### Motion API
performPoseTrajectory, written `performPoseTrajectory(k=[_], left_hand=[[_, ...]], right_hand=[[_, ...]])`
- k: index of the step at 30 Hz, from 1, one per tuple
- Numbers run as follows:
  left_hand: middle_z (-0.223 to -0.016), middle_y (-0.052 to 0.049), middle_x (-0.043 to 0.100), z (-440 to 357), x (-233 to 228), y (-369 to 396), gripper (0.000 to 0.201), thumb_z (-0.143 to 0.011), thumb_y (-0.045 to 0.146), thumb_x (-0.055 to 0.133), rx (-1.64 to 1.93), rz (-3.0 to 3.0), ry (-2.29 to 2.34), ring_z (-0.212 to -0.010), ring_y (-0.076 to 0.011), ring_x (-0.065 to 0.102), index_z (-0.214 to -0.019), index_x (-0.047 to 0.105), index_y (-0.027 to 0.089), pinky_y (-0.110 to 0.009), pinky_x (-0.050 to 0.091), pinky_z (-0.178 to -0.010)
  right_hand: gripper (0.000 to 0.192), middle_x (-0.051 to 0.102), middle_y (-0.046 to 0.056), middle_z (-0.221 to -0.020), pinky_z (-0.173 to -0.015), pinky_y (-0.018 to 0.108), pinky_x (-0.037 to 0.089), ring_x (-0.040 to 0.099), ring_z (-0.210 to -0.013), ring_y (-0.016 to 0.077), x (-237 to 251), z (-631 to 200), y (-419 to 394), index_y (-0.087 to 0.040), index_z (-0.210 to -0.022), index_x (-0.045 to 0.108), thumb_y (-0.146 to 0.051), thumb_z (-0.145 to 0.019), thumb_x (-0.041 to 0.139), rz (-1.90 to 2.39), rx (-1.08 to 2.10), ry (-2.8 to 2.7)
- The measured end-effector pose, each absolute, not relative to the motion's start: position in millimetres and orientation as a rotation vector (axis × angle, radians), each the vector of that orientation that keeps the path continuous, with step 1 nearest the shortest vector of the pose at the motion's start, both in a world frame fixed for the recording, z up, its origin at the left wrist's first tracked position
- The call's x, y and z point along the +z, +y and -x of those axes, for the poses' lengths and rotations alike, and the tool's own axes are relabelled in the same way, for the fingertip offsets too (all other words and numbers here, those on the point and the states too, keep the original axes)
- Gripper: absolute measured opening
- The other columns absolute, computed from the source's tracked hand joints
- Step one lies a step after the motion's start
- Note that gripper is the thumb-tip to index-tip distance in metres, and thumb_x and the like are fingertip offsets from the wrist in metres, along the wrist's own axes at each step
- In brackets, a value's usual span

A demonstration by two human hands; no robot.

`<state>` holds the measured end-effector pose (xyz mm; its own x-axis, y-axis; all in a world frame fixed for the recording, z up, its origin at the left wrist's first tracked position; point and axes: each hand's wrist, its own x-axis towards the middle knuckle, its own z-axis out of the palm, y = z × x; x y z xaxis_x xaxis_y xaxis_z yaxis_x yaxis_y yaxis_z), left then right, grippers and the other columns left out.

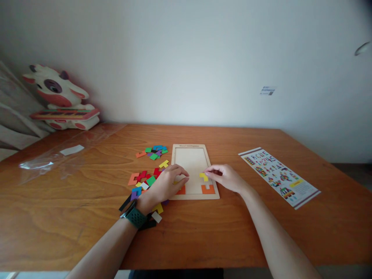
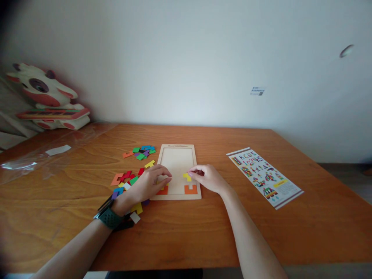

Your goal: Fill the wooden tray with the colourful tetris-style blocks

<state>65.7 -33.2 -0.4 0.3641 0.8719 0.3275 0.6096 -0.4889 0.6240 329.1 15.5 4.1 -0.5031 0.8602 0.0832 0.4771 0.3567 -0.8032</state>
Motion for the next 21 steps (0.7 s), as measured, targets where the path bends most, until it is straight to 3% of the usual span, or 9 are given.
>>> performPoseTrajectory(k=[9, 15, 21], left_hand=[[-0.104, -0.008, 0.067, -62.2, -8.4, -31.0, 0.013, -0.092, 0.026, 0.06, 0.719, -2.418, 1.358, -0.097, -0.0222, 0.063, -0.093, 0.071, 0.021, -0.037, 0.05, -0.093], [-0.105, -0.009, 0.067, -63.6, -6.7, -31.7, 0.014, -0.092, 0.025, 0.059, 0.708, -2.434, 1.355, -0.098, -0.0222, 0.063, -0.093, 0.072, 0.021, -0.038, 0.05, -0.093], [-0.105, -0.009, 0.067, -63.2, -7.8, -31.6, 0.013, -0.092, 0.025, 0.06, 0.718, -2.448, 1.352, -0.098, -0.0225, 0.063, -0.094, 0.072, 0.021, -0.037, 0.05, -0.093]], right_hand=[[0.027, 0.068, 0.0, -0.069, -0.054, 0.025, 0.038, 0.054, -0.058, 0.014, -1.4, -334.7, 15.2, -0.021, -0.091, 0.078, -0.044, -0.089, 0.063, 1.186, 1.056, -2.212], [0.024, 0.064, 0.003, -0.086, -0.059, 0.026, 0.042, 0.053, -0.065, 0.0133, -2.7, -338.5, 17.6, -0.022, -0.084, 0.079, -0.042, -0.088, 0.066, 1.075, 0.936, -2.31], [0.032, 0.065, 0.003, -0.083, -0.06, 0.026, 0.045, 0.057, -0.068, 0.0143, 2.6, -331.5, 11.4, -0.021, -0.092, 0.077, -0.051, -0.084, 0.071, 1.081, 0.965, -2.281]])
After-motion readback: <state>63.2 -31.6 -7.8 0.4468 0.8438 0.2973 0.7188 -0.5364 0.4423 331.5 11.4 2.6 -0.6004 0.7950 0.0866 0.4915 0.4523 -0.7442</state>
